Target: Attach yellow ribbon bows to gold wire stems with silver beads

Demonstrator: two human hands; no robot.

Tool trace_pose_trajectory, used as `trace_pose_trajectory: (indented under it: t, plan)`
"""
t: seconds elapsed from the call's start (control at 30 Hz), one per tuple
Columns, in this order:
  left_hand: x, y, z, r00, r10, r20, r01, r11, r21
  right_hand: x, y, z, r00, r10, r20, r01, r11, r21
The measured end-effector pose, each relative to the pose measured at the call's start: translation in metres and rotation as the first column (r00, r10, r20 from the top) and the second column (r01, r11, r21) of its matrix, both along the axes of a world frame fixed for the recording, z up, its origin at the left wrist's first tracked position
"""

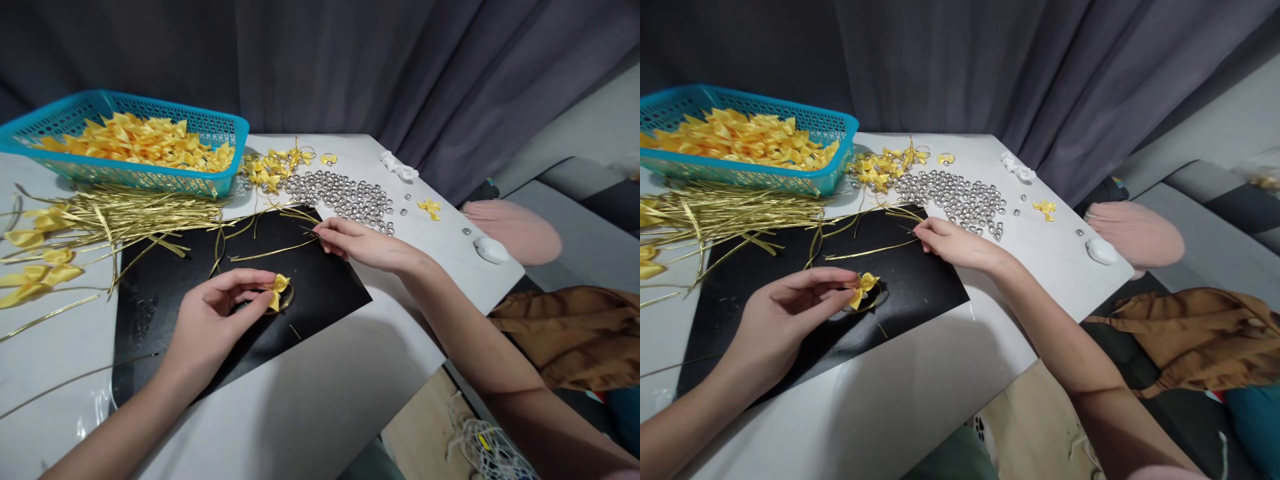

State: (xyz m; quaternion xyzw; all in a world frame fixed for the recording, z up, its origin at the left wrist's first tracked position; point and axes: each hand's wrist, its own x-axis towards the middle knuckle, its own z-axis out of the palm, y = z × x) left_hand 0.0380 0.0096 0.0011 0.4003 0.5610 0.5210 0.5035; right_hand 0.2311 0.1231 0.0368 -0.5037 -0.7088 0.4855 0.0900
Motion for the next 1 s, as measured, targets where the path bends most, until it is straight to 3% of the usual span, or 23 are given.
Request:
trace_pose_trajectory:
  t: [0.17,0.27,0.7,1.0]
  plan:
    - [-0.001,-0.001,0.0,0.999,0.012,0.033,-0.012,1.0,-0.013,0.004,-0.003,0.015,0.995,-0.048,-0.088,0.033,0.986,-0.164]
    - [-0.001,0.0,0.0,0.998,-0.017,0.062,0.019,0.999,-0.035,0.008,-0.004,0.02,0.998,-0.039,-0.059,0.031,0.989,-0.142]
    - [0.0,-0.001,0.002,0.999,-0.039,0.024,0.039,0.999,-0.015,0.004,-0.016,0.022,0.945,0.314,-0.095,-0.315,0.949,-0.002]
    - [0.001,-0.001,-0.001,0.998,-0.025,-0.051,0.025,1.0,-0.003,-0.008,-0.021,0.011,0.949,0.279,-0.144,-0.284,0.959,-0.013]
